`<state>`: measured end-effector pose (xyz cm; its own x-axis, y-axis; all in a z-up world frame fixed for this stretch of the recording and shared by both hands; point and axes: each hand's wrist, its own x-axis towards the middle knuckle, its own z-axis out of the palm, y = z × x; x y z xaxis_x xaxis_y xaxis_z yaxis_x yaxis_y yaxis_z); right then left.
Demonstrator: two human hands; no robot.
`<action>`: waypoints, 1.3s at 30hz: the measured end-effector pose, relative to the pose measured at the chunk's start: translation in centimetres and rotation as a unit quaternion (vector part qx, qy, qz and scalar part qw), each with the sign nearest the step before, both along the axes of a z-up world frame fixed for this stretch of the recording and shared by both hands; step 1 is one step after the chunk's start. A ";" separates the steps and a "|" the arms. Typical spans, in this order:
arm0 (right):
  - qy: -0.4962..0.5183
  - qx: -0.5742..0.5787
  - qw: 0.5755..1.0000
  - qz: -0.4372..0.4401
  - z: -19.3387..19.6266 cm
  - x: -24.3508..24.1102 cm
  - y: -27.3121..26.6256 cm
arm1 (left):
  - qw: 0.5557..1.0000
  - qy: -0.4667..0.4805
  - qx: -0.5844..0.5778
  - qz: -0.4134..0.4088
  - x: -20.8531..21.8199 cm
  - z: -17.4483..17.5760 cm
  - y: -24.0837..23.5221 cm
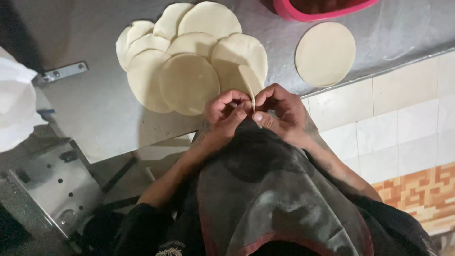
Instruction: The person is separating and arranging pre-cut circular dough wrappers on a stainless steel counter.
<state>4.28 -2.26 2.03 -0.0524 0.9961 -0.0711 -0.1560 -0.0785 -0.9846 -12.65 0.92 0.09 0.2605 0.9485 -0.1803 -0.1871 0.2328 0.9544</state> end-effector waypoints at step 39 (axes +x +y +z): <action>0.063 -0.003 0.997 0.037 -0.4 3.1 0.8 | 0.959 0.154 0.196 0.132 2.8 1.7 -2.8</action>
